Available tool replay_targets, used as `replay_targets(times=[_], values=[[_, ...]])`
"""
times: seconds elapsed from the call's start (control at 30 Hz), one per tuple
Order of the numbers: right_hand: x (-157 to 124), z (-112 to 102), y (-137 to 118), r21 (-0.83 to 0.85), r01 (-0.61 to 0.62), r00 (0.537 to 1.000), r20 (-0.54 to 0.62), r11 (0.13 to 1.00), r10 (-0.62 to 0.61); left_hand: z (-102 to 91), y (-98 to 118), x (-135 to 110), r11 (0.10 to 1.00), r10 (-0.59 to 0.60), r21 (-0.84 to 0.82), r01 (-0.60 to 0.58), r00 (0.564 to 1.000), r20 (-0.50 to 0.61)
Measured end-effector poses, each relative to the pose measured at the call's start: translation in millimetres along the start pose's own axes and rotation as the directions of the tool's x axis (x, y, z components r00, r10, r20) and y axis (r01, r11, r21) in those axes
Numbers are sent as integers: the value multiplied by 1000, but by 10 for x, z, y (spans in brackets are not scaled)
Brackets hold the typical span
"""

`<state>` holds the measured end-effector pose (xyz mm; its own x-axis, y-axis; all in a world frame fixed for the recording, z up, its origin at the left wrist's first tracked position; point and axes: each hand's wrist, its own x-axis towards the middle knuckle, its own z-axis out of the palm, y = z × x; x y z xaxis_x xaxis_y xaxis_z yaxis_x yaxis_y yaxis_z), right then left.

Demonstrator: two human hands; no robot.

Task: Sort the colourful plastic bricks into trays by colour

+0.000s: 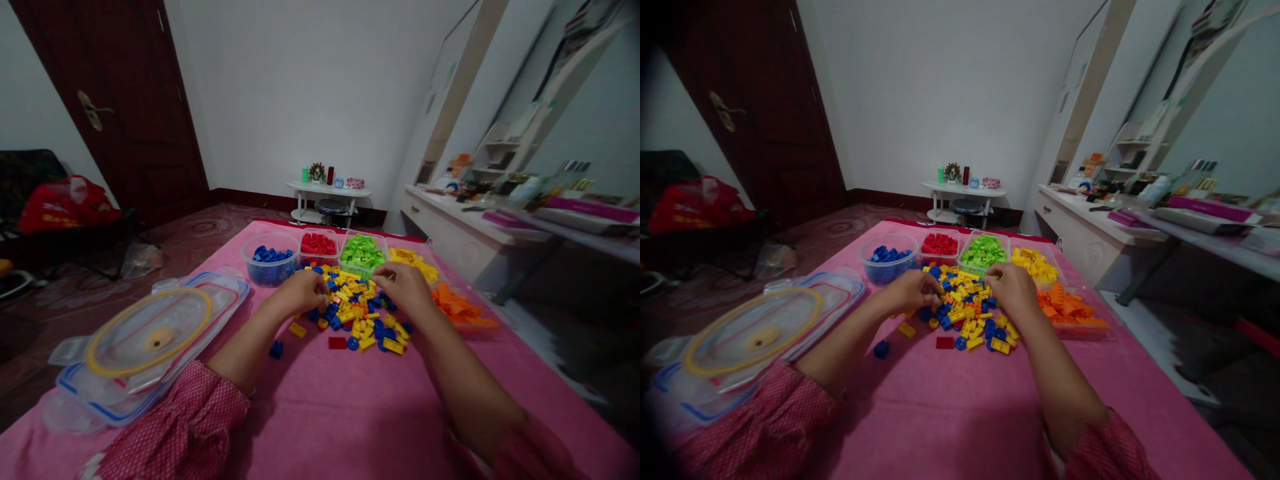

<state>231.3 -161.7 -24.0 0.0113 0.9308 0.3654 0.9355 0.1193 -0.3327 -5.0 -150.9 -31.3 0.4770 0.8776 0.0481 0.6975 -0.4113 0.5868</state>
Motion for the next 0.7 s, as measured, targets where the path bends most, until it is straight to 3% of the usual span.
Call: replay_targets(times=[0.07, 0.17, 0.3, 0.43, 0.6, 0.7], values=[[4, -112, 31, -117, -20, 1000, 8, 993, 21, -2, 28, 18, 978, -51, -203, 39, 997, -51], [-50, -130, 3, -320, -28, 987, 144, 947, 78, 13, 92, 25, 870, -149, -480, 114, 988, -34], [-159, 52, -105, -453, -11, 952, 269, 891, 149, 37, 132, 22, 811, -177, -572, 125, 983, -36], [-206, 202, -132, -459, -27, 959, 239, 888, 153, 68, 118, 30, 819, -168, -557, 134, 986, -10], [-148, 126, -32, -424, -53, 962, 222, 904, 160, 121, 104, 47, 822, -110, -564, 82, 994, -16], [-100, 40, -82, -167, -30, 984, 170, 985, 58, 153, 112, 63, 780, -145, -618, 96, 989, -29]])
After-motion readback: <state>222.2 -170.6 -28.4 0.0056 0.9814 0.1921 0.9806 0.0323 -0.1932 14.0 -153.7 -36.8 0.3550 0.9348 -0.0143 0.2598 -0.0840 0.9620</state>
